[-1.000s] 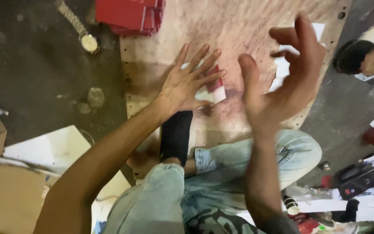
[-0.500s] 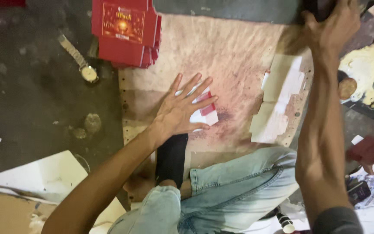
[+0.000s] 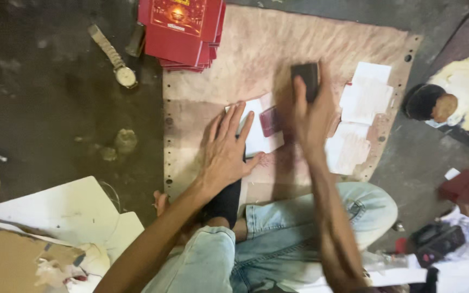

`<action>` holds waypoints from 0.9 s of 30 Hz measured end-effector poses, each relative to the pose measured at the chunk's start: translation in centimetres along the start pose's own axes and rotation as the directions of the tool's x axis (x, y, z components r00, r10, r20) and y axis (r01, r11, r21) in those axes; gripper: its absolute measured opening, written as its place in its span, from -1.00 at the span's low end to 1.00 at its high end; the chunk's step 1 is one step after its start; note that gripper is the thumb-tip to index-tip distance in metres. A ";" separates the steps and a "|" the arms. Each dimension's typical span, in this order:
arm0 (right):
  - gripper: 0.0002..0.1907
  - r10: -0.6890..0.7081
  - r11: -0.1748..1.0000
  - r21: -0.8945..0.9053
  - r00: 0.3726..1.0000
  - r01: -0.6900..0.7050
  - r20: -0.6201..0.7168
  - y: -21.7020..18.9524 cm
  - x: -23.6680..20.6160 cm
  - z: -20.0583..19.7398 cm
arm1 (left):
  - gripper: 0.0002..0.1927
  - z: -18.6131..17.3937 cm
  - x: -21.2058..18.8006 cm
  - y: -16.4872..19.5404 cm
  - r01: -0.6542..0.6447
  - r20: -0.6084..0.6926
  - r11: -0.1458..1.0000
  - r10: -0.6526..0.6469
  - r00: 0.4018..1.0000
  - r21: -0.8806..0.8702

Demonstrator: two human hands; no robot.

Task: The person sits on the floor and repeatedly rubs a small rectangular piece of paper with a dark block. The person flips the paper over and continues rubbing both sides, stacking finished pieces to the side.

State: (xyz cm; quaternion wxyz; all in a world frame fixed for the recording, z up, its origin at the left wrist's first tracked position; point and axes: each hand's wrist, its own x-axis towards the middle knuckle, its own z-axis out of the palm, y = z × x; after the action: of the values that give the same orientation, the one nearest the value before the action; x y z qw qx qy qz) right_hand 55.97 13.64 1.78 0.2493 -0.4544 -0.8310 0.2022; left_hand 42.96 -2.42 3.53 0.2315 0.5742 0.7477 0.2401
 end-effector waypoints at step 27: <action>-0.45 0.112 0.885 0.440 0.986 -0.154 0.120 -2.6 -4.4 -2.0 | 0.29 -0.9 -0.5 -0.6 0.069 -0.058 0.992 -0.075 0.996 -0.102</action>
State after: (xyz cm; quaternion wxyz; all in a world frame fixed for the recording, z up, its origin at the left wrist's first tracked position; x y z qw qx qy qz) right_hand 57.46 8.77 3.84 0.2944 -0.4309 -0.7395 0.4251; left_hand 42.04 -3.09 3.86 0.2454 0.5268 0.7618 0.2862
